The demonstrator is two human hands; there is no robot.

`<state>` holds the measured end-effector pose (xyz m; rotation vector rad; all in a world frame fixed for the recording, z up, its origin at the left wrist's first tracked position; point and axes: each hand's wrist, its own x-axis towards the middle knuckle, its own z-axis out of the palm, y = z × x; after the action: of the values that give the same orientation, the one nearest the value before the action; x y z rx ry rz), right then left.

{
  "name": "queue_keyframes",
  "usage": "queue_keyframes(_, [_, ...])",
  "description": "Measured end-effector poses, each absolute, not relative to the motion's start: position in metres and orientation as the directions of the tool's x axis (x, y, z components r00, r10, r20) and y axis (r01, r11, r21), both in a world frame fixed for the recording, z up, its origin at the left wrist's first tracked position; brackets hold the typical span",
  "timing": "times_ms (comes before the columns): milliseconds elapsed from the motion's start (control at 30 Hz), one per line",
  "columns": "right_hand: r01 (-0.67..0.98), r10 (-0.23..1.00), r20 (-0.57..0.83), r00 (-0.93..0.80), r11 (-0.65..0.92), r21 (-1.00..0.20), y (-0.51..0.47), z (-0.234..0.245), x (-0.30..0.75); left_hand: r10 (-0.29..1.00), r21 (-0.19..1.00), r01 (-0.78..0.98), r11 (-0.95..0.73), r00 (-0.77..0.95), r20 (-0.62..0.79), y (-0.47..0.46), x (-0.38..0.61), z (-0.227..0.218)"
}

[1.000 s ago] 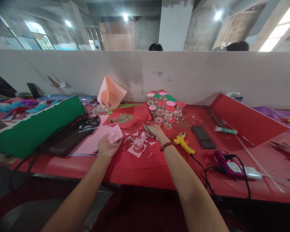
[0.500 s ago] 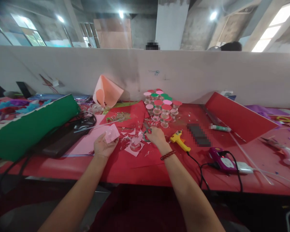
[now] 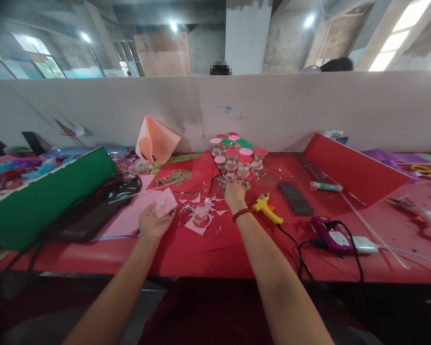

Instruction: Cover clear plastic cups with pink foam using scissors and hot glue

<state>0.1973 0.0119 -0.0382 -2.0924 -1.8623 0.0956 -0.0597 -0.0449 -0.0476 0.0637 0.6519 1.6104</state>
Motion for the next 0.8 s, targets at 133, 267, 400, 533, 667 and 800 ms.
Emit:
queue_keyframes(133, [0.928,0.969,0.219,0.116,-0.027,-0.372,-0.001,-0.041,0.201,0.942,0.463,-0.886,0.010,-0.147,-0.302,-0.045,-0.059,-0.049])
queue_keyframes(267, [0.861,0.974,0.227,0.023,0.097,-0.499,-0.024,-0.044,0.190,0.972,0.522,-0.853,0.021,-0.106,-0.212,-0.047,-0.054,-0.048])
queue_keyframes(400, [0.785,0.971,0.215,-0.109,0.217,-0.580,-0.047,-0.047,0.172,0.976,0.569,-0.821,0.037,-0.093,-0.197,-0.050,-0.049,-0.045])
queue_keyframes(533, [0.714,0.908,0.287,-0.304,0.417,-0.563,-0.061,-0.051,0.152,0.976,0.581,-0.812,0.045,-0.089,-0.200,-0.050,-0.048,-0.044])
queue_keyframes(667, [0.736,0.895,0.296,-0.335,0.444,-0.511,-0.066,-0.056,0.138,0.977,0.576,-0.816,0.052,-0.079,-0.200,-0.048,-0.051,-0.046])
queue_keyframes(800, [0.732,0.918,0.296,-0.262,0.389,-0.560,-0.063,-0.047,0.149,0.974,0.576,-0.816,0.042,-0.096,-0.206,-0.047,-0.052,-0.048])
